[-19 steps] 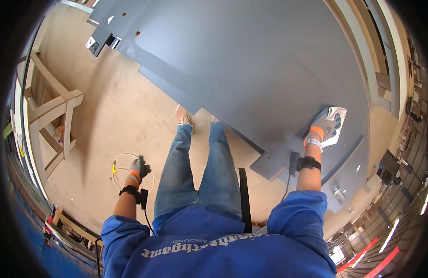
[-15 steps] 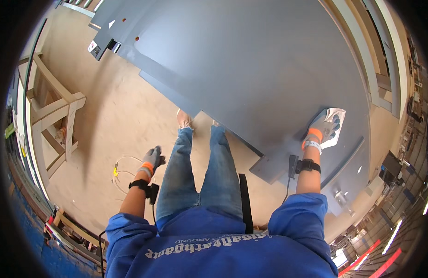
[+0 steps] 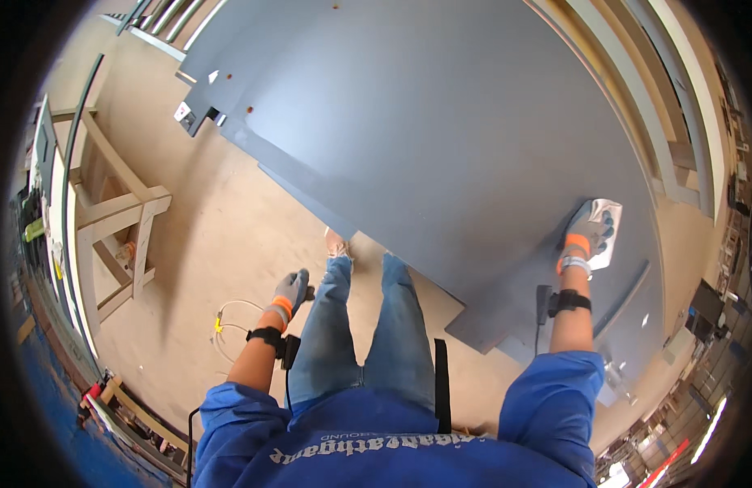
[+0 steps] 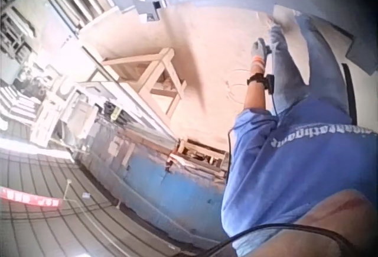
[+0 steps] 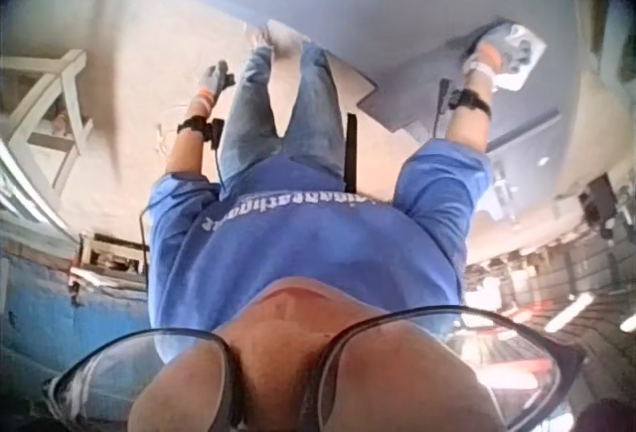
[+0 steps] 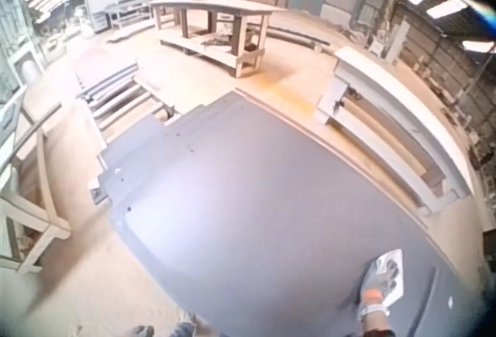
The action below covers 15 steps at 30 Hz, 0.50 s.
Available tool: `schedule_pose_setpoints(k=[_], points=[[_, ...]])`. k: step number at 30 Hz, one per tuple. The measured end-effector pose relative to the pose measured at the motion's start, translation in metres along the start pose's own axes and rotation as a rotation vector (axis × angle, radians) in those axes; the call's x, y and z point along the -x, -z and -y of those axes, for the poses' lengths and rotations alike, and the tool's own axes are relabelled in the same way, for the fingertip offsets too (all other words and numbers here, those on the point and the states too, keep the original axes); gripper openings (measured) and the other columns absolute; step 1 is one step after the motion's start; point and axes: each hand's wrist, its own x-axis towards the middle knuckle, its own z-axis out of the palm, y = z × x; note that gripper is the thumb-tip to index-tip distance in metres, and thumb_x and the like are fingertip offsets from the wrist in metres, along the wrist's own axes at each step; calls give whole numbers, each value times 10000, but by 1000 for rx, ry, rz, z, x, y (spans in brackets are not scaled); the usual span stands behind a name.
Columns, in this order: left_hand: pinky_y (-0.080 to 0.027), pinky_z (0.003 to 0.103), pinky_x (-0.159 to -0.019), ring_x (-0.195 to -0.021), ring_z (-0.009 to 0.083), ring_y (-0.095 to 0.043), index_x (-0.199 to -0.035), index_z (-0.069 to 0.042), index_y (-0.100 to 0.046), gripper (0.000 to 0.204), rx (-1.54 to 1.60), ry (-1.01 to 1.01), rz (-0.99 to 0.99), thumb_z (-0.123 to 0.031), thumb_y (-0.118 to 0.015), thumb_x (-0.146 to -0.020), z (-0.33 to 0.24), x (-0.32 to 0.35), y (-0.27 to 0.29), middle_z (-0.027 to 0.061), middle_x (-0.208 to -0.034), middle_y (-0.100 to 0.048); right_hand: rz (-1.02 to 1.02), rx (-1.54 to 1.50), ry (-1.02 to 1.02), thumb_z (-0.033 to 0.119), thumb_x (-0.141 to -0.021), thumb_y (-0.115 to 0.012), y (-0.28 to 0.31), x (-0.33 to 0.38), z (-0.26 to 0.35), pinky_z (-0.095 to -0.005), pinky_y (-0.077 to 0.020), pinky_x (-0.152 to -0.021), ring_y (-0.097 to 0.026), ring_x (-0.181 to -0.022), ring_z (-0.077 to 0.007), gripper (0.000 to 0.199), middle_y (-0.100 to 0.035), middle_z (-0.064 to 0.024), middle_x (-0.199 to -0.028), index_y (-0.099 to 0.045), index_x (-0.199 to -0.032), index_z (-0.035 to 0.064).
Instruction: Wiping down and organizing large furniture panels in a workshop environment.
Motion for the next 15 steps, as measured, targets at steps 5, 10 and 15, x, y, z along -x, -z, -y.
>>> schedule_pose_setpoints(k=[5, 10, 15], points=[[-569, 369, -627, -644, 273, -670, -1153, 44, -516, 518, 63, 219, -142, -424, -516, -930, 57, 16, 51, 189, -845, -667, 67, -294, 730, 195, -930, -454, 72, 63, 185, -395, -493, -819, -609, -962, -287, 272, -632, -139, -1038, -621, -1065, 29], [-525, 377, -578, -619, 276, -657, -1108, -17, -522, 438, 157, 275, -155, -402, -520, -900, 92, 42, 67, 181, -830, -652, 171, -1069, 1480, 246, -785, -599, 129, 308, 298, -506, -430, -899, -568, -945, -361, 278, -606, -150, -944, -638, -1003, 79], [-462, 389, -828, -944, 342, -591, -1139, -25, -551, 464, 176, 271, -138, -358, -628, -826, 93, 43, 88, 202, -1049, -610, 1880, -977, 1099, 276, -964, -451, 110, 509, 206, -400, -479, -906, -604, -1058, -366, 384, -614, -215, -1173, -516, -1281, 70]])
